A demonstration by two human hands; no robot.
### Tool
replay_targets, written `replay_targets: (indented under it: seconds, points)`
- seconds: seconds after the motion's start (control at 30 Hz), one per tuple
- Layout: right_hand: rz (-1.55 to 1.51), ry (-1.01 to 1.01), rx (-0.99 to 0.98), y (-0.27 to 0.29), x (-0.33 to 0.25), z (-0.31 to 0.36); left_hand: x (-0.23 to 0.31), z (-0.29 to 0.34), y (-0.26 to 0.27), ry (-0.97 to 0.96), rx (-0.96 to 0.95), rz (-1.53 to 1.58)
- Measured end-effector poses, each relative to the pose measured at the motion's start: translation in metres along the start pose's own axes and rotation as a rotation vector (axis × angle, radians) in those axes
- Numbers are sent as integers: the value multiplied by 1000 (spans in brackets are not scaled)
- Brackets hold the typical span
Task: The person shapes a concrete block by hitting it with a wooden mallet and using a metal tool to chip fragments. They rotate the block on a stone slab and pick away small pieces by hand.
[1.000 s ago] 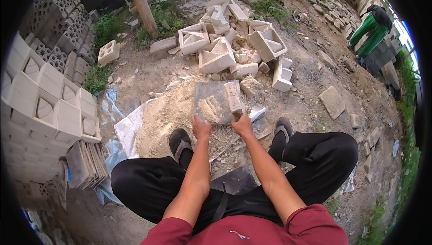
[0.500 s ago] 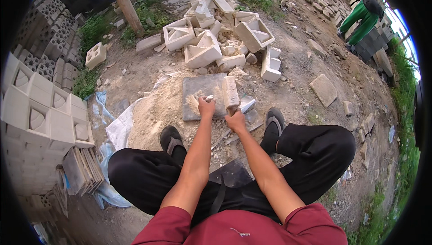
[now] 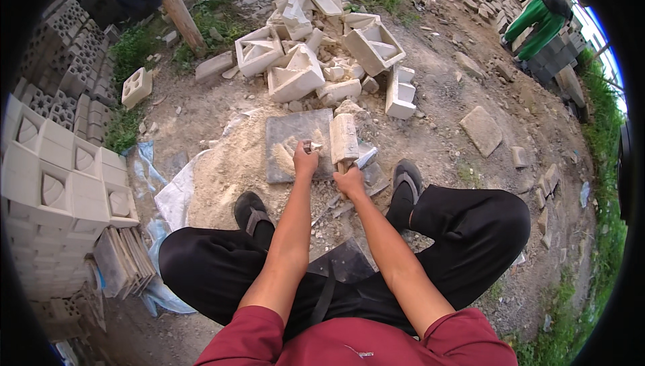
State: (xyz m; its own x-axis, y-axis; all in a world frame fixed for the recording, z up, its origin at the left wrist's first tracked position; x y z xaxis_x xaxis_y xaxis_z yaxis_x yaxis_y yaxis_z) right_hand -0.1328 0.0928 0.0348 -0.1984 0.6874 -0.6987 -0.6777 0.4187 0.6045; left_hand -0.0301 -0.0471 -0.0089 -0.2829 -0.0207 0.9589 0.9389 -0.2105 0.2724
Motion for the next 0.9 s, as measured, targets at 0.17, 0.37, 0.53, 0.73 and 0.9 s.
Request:
replay_targets:
  seconds: [0.17, 0.37, 0.53, 0.73, 0.9]
  points:
    - [33, 65, -18, -1, 4, -5, 7, 9, 6, -10, 69, -224]
    - [111, 23, -62, 5, -5, -13, 15, 23, 9, -54, 43, -350]
    - [30, 142, -39, -1, -29, 8, 8, 17, 14, 10, 101, -364]
    - [66, 187, -41, -5, -19, 10, 18, 14, 9, 183, 135, -370]
    - [34, 116, -76, 1, -7, 1, 25, 21, 6, 231, 108, -342]
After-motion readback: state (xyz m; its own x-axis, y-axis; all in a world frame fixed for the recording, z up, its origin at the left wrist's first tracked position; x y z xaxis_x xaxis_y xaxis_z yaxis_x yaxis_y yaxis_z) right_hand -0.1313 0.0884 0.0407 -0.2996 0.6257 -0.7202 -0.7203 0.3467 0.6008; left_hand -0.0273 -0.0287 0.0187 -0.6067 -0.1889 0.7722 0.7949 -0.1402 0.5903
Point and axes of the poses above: each hand's wrist, its own z-axis away from the middle knuckle, its own y-axis out of the back of the hand, x = y × z, the point moved 2 cm from there along -z, towards the middle knuckle, and after that the axes turned 5 degrees about -y, right-handed, at the moved point
